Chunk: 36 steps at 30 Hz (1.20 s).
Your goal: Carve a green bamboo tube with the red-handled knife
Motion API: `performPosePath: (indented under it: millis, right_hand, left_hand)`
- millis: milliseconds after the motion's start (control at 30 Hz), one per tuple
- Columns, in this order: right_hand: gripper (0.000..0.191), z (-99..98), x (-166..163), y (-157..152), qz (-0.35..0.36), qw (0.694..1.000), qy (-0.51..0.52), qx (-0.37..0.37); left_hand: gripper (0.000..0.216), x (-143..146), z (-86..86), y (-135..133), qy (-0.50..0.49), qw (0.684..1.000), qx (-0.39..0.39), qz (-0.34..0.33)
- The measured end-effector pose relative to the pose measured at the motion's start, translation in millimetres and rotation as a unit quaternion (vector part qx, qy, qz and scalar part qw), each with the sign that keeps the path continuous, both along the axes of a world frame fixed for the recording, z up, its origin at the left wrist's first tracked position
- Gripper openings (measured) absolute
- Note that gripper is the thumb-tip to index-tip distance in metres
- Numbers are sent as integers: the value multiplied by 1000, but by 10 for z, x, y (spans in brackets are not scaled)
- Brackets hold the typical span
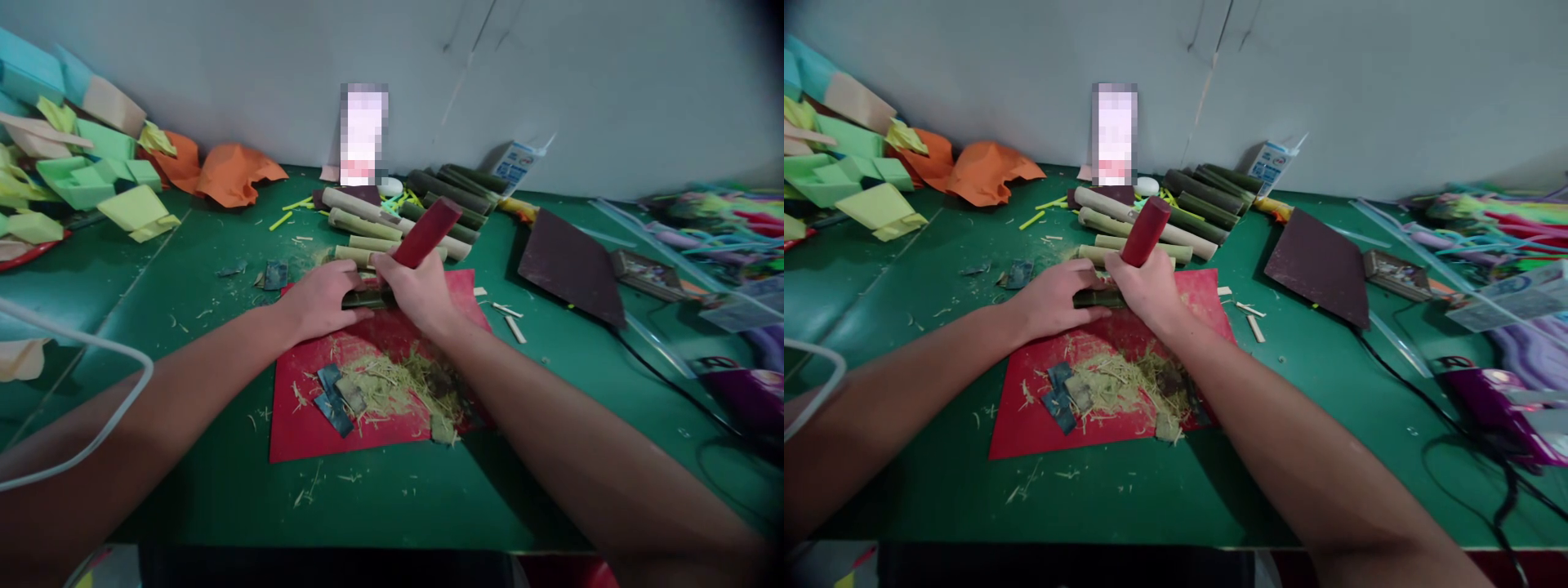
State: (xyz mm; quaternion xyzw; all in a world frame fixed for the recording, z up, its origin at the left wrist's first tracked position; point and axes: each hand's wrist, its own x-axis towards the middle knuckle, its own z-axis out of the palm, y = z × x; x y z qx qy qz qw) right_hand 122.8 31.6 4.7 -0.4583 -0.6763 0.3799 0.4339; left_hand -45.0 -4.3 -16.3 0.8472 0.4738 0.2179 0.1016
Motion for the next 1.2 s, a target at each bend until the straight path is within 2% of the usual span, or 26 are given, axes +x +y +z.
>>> performPosePath:
  millis: [200, 367, 600, 1000, 1200]
  right_hand:
    - [28, -44, -7, 6, 5, 1000, 11, 6]
    - [28, -106, -9, 29, 8, 998, 43, 44]
    - [30, 5, 35, 15, 16, 1000, 17, -6]
    - [29, -11, 18, 23, 22, 1000, -9, -6]
    - [26, -74, 16, 64, 7, 999, 2, 37]
  left_hand:
    - [28, 6, 10, 8, 7, 1000, -1, 4]
    - [21, 23, 20, -4, -2, 1000, 16, 2]
    - [25, 12, 14, -4, 2, 1000, 10, 11]
    - [28, 9, 18, 11, -4, 1000, -12, 0]
    - [28, 29, 22, -16, -28, 1000, -3, 6]
